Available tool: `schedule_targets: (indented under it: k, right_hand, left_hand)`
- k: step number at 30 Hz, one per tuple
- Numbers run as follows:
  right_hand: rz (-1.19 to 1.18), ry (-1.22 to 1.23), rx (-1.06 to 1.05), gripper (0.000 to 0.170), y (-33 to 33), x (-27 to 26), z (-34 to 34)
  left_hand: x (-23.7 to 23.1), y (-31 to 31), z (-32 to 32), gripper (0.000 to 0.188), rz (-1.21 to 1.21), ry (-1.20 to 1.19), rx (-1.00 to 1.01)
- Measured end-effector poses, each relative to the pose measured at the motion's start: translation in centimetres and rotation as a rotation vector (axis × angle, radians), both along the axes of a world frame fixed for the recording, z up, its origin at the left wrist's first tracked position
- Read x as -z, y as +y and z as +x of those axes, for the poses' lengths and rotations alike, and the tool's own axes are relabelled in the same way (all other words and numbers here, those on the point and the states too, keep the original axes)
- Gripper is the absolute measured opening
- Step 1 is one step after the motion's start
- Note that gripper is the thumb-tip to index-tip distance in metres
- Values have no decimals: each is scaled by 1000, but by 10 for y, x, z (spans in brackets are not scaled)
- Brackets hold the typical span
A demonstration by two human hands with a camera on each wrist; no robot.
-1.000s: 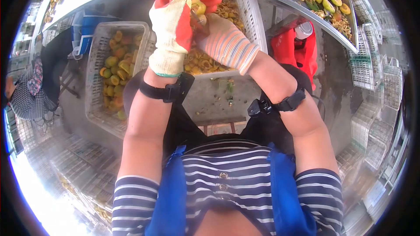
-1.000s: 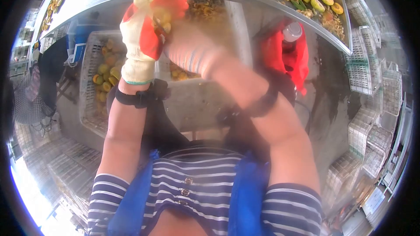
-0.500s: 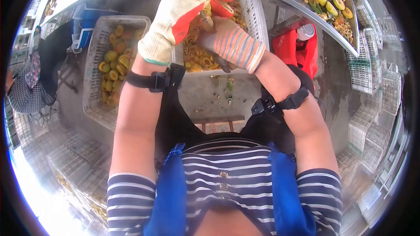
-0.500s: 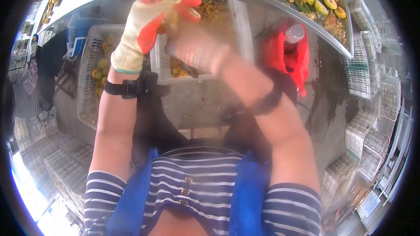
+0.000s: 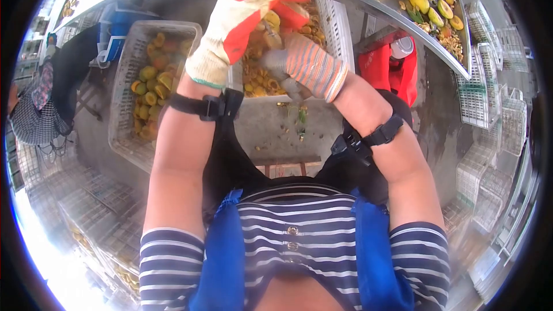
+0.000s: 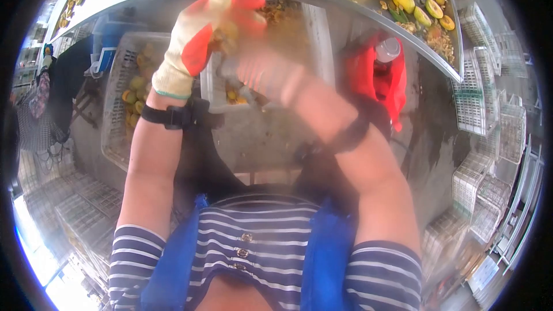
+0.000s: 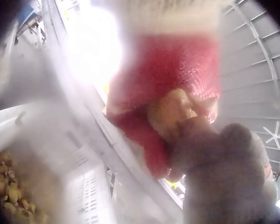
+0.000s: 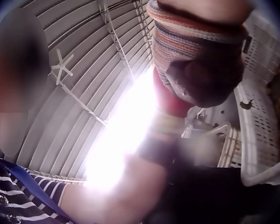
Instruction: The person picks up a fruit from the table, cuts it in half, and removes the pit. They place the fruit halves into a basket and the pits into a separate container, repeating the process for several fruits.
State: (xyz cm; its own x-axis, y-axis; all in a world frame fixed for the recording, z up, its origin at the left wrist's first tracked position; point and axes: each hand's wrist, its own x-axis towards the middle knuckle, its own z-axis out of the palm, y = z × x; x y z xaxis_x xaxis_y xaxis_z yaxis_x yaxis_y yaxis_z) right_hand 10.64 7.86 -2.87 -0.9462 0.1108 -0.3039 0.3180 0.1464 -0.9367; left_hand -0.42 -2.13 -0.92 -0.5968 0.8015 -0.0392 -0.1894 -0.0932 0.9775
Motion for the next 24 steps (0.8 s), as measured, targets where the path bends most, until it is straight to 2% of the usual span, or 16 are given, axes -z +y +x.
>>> schedule_targets:
  k: [1,4,5,7,9,10,12,14,15,16,17,19,21,22,23,24]
  right_hand:
    - [36,31,-6,27,0,4,0]
    - [185,116,-52,29,-5,17,-4]
    - [198,47,-91,28,-9,19,-5]
    - [224,-96,-177,26,-16,19,-8]
    - [-16,-305,-68,22,-18,-8,-3]
    - [-137,-412,-8,21,-16,-16,0]
    - [-34,-279,-60,21,-11,-9,2]
    - [69,-140,-113,21,-4,-1,1]
    - [122,-67,-142,22,-2,2,1]
    - [97,-55,-151,22,-2,1,1]
    - [73,-44,-161,21,-2,0,1]
    - [-125,-139,-130,20,1,-12,3]
    - [163,37,-294,19,9,4,2]
    - [546,263,-470,19,18,39,0]
    - [632,331,-494,19,21,44,1]
    - [720,401,-511,20,22,44,1]
  left_hand:
    - [0,1,3,45,48,-24,-61]
    - [-5,-6,19,43,-66,43,-164]
    - [-6,-7,20,42,-141,19,-176]
    - [-1,-8,14,41,-169,78,-66]
    - [-4,-9,9,39,-172,145,25]
    - [-2,-6,10,40,-143,83,-5]
    - [4,1,10,40,-84,-38,-70]
    - [6,8,15,39,143,-117,-115]
    - [2,10,12,39,62,-47,-122]
    - [1,11,9,39,-19,23,-132]
    - [5,10,6,41,67,27,-61]
    - [16,8,-2,43,243,40,82]
    - [20,6,-10,49,275,222,171]
    - [22,4,-9,52,290,308,212]
    - [10,4,-2,56,3,-133,104]
    - [14,6,-3,54,73,-236,44]
